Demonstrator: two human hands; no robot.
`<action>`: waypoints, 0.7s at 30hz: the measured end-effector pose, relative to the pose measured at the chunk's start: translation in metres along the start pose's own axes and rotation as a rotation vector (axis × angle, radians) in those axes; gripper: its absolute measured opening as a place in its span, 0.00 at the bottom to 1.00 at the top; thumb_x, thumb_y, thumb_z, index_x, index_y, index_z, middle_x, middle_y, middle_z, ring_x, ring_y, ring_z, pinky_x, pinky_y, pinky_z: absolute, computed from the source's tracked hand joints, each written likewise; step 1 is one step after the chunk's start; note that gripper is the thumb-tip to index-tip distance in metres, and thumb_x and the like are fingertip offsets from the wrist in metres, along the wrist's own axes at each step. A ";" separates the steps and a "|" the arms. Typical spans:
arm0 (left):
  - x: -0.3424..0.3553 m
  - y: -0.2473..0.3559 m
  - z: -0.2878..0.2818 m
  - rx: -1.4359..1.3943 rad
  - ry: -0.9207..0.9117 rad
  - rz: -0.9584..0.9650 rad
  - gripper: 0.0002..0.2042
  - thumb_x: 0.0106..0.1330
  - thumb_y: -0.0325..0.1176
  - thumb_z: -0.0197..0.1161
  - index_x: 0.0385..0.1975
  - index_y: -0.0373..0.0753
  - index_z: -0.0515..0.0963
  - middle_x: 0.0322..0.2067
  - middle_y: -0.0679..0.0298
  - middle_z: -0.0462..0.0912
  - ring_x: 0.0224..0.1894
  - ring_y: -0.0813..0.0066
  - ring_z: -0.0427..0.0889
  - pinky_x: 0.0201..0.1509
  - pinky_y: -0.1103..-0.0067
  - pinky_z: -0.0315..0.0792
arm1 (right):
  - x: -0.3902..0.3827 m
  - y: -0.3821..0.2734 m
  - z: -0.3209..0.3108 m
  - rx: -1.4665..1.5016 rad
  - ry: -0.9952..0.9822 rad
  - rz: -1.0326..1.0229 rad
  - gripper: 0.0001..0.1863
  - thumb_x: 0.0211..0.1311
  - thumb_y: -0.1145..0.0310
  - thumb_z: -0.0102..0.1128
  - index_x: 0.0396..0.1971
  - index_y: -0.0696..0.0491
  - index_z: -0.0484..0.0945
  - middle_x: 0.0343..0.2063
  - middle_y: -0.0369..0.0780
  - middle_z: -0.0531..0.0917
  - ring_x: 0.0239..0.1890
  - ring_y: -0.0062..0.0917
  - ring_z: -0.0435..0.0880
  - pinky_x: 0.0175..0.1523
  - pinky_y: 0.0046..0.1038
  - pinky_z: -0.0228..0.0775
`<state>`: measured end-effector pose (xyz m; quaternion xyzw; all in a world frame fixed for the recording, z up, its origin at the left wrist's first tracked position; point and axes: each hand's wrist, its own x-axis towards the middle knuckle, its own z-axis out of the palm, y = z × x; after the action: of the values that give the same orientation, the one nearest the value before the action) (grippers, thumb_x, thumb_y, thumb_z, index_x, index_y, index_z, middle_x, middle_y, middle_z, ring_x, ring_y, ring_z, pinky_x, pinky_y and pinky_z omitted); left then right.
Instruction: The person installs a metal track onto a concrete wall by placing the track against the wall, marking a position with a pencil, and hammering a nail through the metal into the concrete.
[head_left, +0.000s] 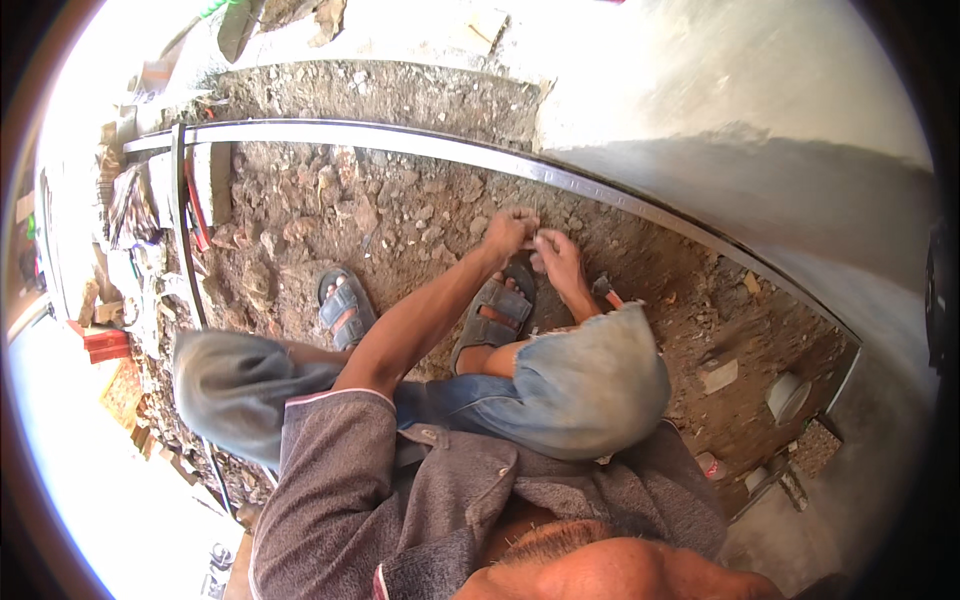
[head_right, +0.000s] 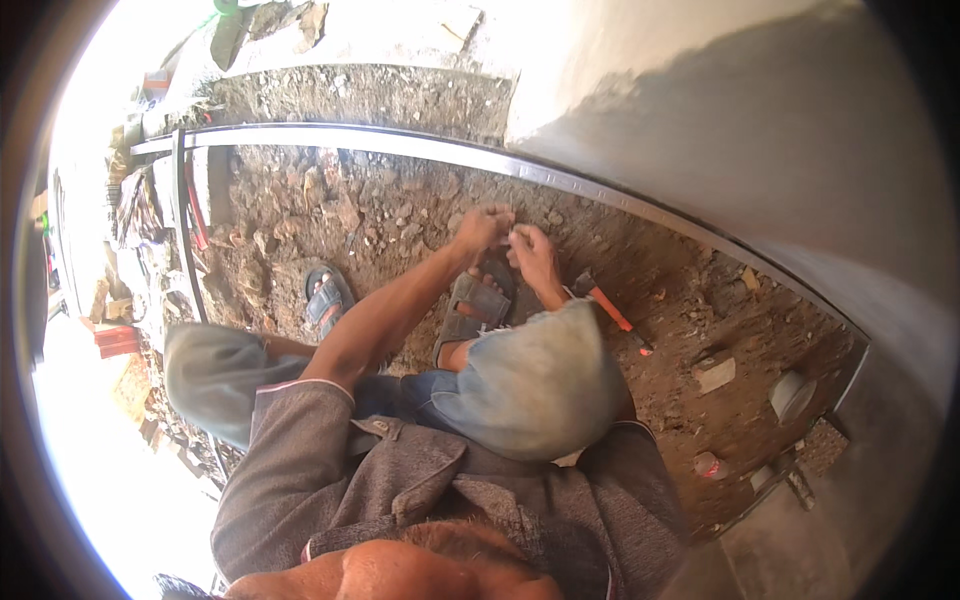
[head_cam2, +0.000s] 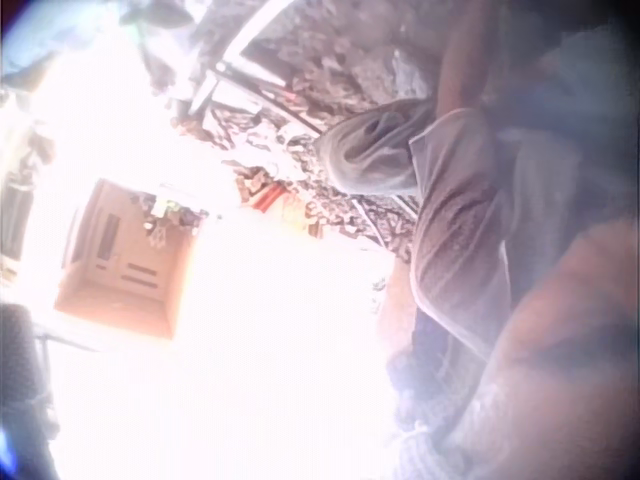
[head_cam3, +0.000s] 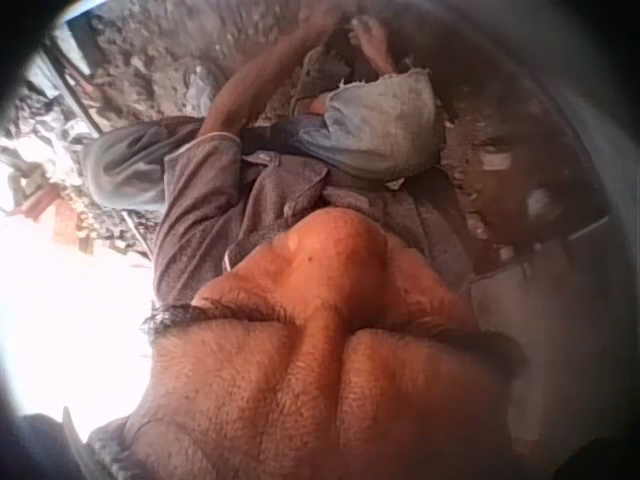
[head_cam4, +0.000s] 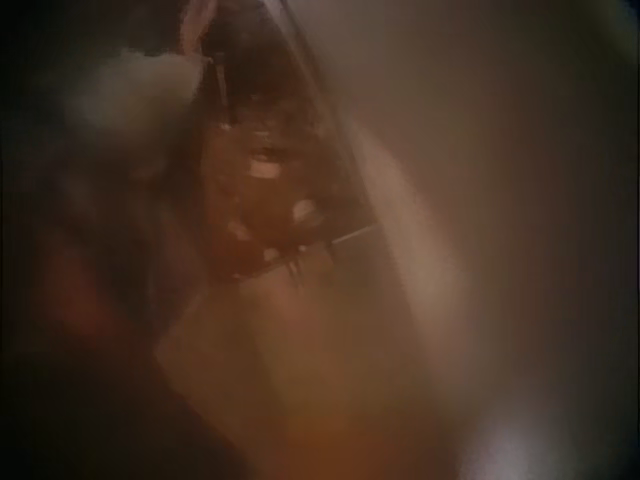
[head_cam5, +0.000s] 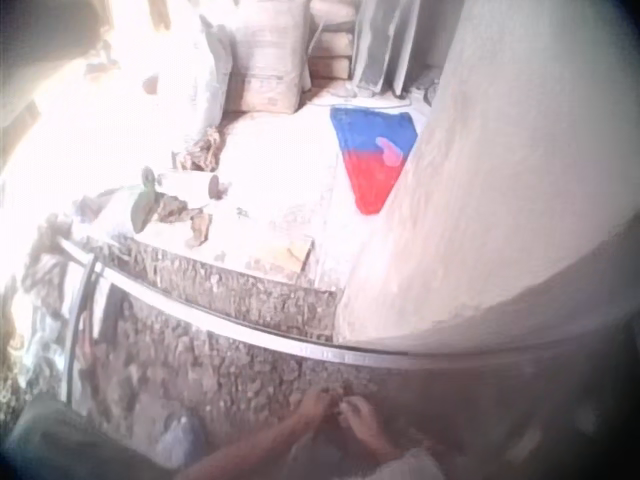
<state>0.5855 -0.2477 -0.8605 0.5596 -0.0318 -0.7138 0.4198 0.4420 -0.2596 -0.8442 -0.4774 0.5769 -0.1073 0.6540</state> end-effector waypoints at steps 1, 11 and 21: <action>0.003 -0.002 -0.002 -0.016 0.059 0.034 0.06 0.63 0.28 0.57 0.36 0.35 0.75 0.26 0.66 0.77 0.24 0.80 0.75 0.23 0.85 0.70 | 0.006 0.007 0.009 0.078 0.023 -0.002 0.16 0.64 0.66 0.54 0.46 0.60 0.72 0.31 0.40 0.80 0.29 0.22 0.80 0.34 0.24 0.74; 0.030 -0.003 0.012 0.045 0.042 0.216 0.07 0.61 0.27 0.58 0.35 0.30 0.74 0.22 0.61 0.78 0.17 0.77 0.75 0.17 0.80 0.69 | 0.032 0.012 0.010 0.116 0.212 -0.078 0.11 0.65 0.69 0.52 0.40 0.61 0.75 0.27 0.38 0.80 0.27 0.20 0.79 0.33 0.22 0.72; 0.038 -0.019 0.008 0.058 0.167 0.313 0.07 0.61 0.27 0.59 0.34 0.30 0.75 0.19 0.62 0.77 0.16 0.77 0.74 0.16 0.81 0.67 | 0.031 0.005 0.024 0.205 0.291 -0.046 0.12 0.62 0.67 0.54 0.37 0.60 0.79 0.22 0.34 0.79 0.22 0.16 0.73 0.29 0.20 0.66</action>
<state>0.5674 -0.2629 -0.8965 0.6171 -0.1041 -0.5896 0.5106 0.4704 -0.2662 -0.8714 -0.4009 0.6403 -0.2486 0.6062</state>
